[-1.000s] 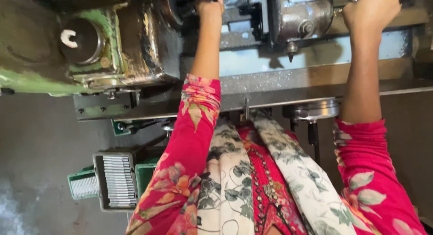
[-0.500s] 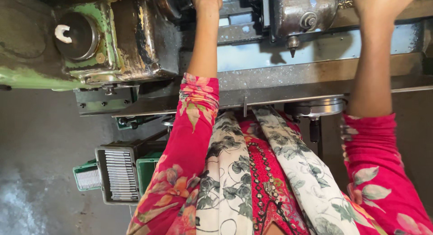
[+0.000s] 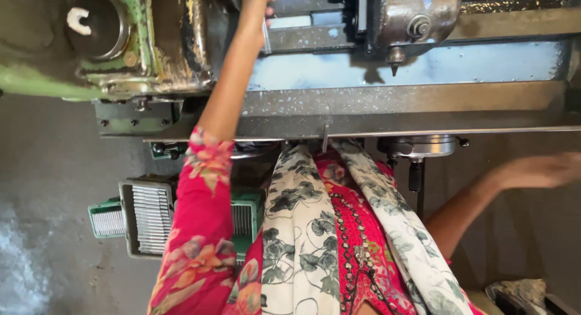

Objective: The person works at a lathe machine, fitting a small metal part into the machine's chuck and tightening it with a wrench, then operating the machine handles. Finished parts are placed into green plastic crates beside the machine, and the cycle is repeated with additional parts.

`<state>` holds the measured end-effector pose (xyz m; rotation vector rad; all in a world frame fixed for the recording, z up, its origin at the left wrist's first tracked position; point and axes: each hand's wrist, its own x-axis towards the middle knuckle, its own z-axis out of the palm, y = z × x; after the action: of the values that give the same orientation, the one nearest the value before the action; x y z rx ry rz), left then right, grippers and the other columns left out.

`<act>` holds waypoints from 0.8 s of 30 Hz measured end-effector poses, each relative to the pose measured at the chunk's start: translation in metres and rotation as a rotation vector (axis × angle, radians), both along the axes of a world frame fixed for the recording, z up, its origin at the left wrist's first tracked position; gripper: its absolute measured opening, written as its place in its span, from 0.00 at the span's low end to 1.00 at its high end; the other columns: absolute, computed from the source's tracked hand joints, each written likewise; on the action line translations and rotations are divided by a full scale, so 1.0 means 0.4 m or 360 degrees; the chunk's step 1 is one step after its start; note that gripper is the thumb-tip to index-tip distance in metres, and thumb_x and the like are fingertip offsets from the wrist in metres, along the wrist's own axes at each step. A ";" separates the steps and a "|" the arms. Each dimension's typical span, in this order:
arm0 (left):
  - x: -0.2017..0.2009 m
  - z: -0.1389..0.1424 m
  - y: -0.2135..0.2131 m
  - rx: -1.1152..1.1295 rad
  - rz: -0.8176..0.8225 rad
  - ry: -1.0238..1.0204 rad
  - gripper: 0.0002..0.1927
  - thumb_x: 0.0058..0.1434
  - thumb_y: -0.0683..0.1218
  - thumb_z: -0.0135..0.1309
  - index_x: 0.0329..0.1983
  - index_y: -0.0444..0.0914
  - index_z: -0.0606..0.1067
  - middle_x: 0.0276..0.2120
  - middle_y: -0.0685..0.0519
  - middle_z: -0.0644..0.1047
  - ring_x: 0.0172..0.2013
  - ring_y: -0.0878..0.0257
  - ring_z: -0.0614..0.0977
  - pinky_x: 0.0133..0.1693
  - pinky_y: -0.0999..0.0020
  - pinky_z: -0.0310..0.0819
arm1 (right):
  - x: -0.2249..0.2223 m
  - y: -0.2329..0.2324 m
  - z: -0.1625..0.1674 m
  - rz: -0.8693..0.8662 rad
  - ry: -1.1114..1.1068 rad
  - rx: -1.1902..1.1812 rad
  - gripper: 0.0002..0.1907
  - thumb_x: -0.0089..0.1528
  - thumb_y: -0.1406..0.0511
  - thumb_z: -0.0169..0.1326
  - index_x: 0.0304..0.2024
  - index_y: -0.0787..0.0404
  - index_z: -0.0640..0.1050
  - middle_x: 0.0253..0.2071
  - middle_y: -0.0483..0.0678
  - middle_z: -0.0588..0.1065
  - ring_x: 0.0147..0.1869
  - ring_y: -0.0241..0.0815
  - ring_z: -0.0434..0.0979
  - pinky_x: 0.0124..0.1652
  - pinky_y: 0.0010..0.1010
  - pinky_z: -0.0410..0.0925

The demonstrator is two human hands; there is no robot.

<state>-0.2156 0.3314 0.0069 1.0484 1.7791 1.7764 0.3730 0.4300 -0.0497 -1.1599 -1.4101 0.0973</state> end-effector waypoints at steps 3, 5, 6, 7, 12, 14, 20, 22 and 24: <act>0.003 0.088 -0.145 -0.0178 0.0114 0.0348 0.10 0.72 0.48 0.60 0.44 0.37 0.74 0.35 0.59 0.76 0.36 0.69 0.74 0.39 0.70 0.68 | -0.098 -0.072 -0.113 0.0521 -0.0459 -0.0677 0.06 0.59 0.66 0.53 0.38 0.60 0.78 0.36 0.54 0.76 0.40 0.55 0.76 0.44 0.43 0.68; 0.009 0.158 -0.270 -0.0347 0.0188 0.0369 0.12 0.75 0.51 0.59 0.45 0.38 0.73 0.34 0.60 0.73 0.35 0.69 0.71 0.37 0.70 0.65 | -0.210 -0.108 -0.159 0.0941 -0.0850 -0.0922 0.07 0.61 0.67 0.53 0.40 0.61 0.79 0.38 0.55 0.76 0.42 0.56 0.76 0.47 0.44 0.68; 0.015 0.190 -0.342 -0.0357 0.0196 0.0262 0.12 0.74 0.51 0.57 0.48 0.39 0.74 0.34 0.61 0.72 0.34 0.69 0.71 0.36 0.70 0.65 | -0.265 -0.124 -0.165 0.0964 -0.0968 -0.0901 0.08 0.61 0.67 0.52 0.41 0.62 0.79 0.40 0.56 0.77 0.44 0.57 0.76 0.48 0.45 0.68; 0.022 0.217 -0.419 -0.0208 0.0214 0.0403 0.12 0.73 0.49 0.57 0.50 0.37 0.71 0.37 0.60 0.74 0.37 0.71 0.74 0.38 0.70 0.69 | -0.314 -0.132 -0.170 0.0976 -0.1076 -0.0883 0.08 0.62 0.67 0.52 0.42 0.62 0.79 0.41 0.56 0.77 0.45 0.57 0.76 0.49 0.45 0.68; 0.096 0.219 -0.834 -0.0059 0.0964 -0.0205 0.09 0.72 0.43 0.62 0.46 0.35 0.73 0.29 0.58 0.71 0.20 0.74 0.64 0.19 0.76 0.52 | -0.381 -0.106 -0.174 0.1018 -0.1470 -0.0649 0.11 0.66 0.67 0.50 0.47 0.65 0.79 0.46 0.59 0.78 0.51 0.60 0.77 0.55 0.48 0.68; 0.142 0.165 -0.981 -0.0141 0.1372 -0.0448 0.11 0.65 0.45 0.63 0.42 0.39 0.72 0.28 0.60 0.77 0.15 0.75 0.63 0.15 0.76 0.51 | -0.364 -0.091 -0.163 0.1114 -0.1590 -0.0483 0.12 0.67 0.67 0.49 0.49 0.66 0.79 0.48 0.60 0.78 0.53 0.61 0.77 0.58 0.49 0.68; 0.330 -0.064 -1.167 -0.0516 0.1556 -0.0798 0.14 0.60 0.55 0.64 0.39 0.43 0.76 0.27 0.60 0.75 0.23 0.73 0.67 0.23 0.78 0.55 | -0.435 -0.228 -0.146 0.1051 -0.1294 -0.1353 0.13 0.67 0.60 0.50 0.46 0.60 0.81 0.42 0.61 0.79 0.45 0.64 0.78 0.44 0.53 0.70; 0.375 -0.124 -1.119 -0.0518 0.1425 -0.0478 0.15 0.63 0.52 0.68 0.39 0.39 0.77 0.31 0.60 0.78 0.30 0.73 0.75 0.33 0.78 0.70 | -0.512 -0.335 -0.134 0.1251 -0.1344 -0.1504 0.17 0.65 0.50 0.52 0.45 0.53 0.81 0.42 0.55 0.81 0.46 0.59 0.80 0.44 0.48 0.72; 0.400 -0.156 -1.035 -0.0658 0.1406 -0.0775 0.12 0.61 0.51 0.66 0.37 0.39 0.78 0.28 0.59 0.75 0.26 0.71 0.71 0.26 0.74 0.61 | -0.600 -0.434 -0.103 0.1785 -0.1583 -0.1277 0.20 0.71 0.49 0.50 0.55 0.52 0.80 0.50 0.55 0.80 0.53 0.59 0.79 0.51 0.46 0.71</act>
<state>-0.0556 -0.0828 -0.0556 -0.3922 2.2708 1.7248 0.1329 0.2566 -0.0909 -0.8646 -2.9684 1.0691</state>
